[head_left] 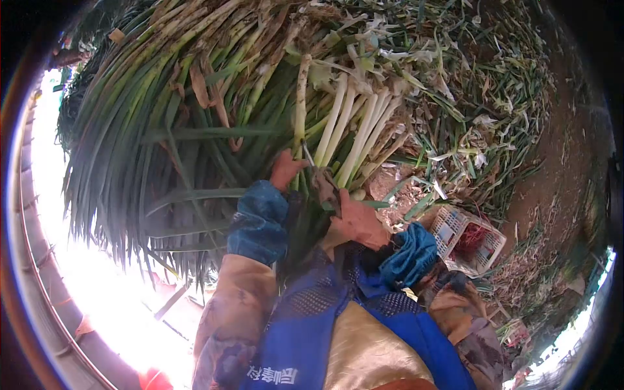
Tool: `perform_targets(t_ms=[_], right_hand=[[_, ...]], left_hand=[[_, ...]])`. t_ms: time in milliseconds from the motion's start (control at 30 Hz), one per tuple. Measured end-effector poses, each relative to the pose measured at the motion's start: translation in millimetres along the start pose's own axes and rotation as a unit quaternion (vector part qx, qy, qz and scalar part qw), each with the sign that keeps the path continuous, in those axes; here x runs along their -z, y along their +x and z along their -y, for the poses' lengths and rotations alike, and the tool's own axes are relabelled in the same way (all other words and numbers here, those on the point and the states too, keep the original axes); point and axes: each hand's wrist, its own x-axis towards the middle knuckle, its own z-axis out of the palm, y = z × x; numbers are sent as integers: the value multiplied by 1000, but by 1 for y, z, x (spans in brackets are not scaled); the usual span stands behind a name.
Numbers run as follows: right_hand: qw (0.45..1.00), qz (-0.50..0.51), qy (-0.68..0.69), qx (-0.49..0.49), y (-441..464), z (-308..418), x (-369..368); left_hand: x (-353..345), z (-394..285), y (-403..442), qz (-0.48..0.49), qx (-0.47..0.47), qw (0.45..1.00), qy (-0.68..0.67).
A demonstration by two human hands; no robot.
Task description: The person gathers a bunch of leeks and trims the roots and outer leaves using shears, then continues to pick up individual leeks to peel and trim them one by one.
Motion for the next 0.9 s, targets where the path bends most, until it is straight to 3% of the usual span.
perform_targets(t_ms=[133, 267, 367, 467, 567, 733, 833, 900], right_hand=[[999, 7, 7, -42, -3, 6, 8], [1000, 7, -5, -8, -18, 13, 4], [999, 12, -20, -34, 13, 9, 4], [998, -3, -38, -48, 43, 7, 15], [998, -15, -49, -22, 30, 17, 18], [992, -104, -33, 66, 15, 1, -10], [998, -21, -31, -48, 70, 15, 8], [997, -42, -37, -49, 101, 14, 14]], left_hand=[[1, 1, -4, -17, -10, 1000, -17], [2, -9, -12, -45, -21, 998, 39], [-3, -1, -15, -98, 17, 994, 54], [1, -14, -22, -78, 3, 990, 120], [-2, 40, -17, -36, -44, 998, -11], [16, 13, -76, 8, 41, 999, -12], [14, 12, -91, 8, 63, 998, -14], [14, 10, -96, 6, 63, 997, -32]])
